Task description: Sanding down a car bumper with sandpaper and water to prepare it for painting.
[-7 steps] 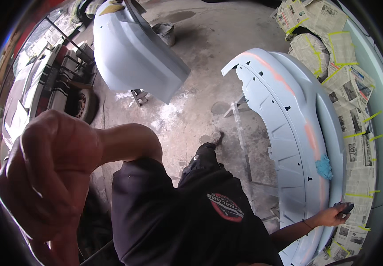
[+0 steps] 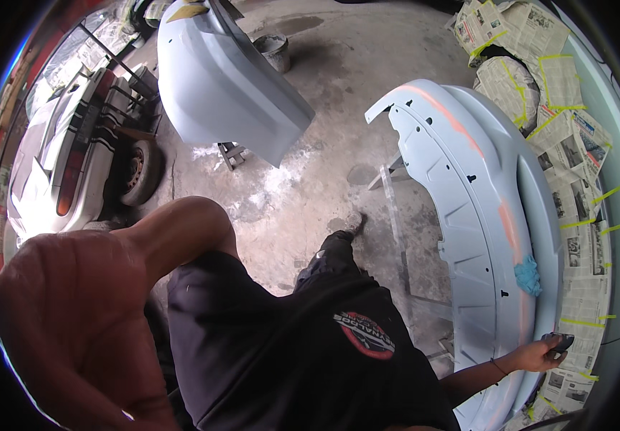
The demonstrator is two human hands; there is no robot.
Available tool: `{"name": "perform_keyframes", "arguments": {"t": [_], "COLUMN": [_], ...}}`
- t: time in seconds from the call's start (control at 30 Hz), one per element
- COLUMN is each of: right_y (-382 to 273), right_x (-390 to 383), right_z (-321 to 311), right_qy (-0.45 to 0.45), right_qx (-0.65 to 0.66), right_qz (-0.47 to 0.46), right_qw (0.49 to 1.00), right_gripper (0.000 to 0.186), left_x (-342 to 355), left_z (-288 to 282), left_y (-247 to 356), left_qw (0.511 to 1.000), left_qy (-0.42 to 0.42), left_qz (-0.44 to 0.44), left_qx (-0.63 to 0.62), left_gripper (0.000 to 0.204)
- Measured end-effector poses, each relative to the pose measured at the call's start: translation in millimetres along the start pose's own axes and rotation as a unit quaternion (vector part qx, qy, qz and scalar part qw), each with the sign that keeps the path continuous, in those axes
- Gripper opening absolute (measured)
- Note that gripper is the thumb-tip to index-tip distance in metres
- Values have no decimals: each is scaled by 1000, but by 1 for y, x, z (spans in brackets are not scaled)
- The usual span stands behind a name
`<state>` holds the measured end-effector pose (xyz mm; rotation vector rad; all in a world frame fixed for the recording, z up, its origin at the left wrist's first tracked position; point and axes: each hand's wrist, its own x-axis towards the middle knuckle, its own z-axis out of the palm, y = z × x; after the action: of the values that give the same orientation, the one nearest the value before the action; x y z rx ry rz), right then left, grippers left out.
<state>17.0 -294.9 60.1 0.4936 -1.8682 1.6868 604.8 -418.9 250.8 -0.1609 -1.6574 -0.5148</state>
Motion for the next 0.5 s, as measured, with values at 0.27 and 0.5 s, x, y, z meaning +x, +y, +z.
{"name": "perform_keyframes", "arguments": {"t": [0.27,0.5], "right_y": [15,16], "right_x": [0,2], "right_z": [-1,-3], "right_qy": [8,20], "right_qx": [26,21], "right_qz": [-11,-6], "right_qw": [1000,1000], "right_gripper": [56,54], "left_x": [-2,-10], "left_z": [-14,-39], "left_y": [-4,-13], "left_qw": [998,989], "left_qy": [-16,-14], "left_qz": [-55,-126], "left_qx": [-31,-76], "left_gripper": [58,66]}}
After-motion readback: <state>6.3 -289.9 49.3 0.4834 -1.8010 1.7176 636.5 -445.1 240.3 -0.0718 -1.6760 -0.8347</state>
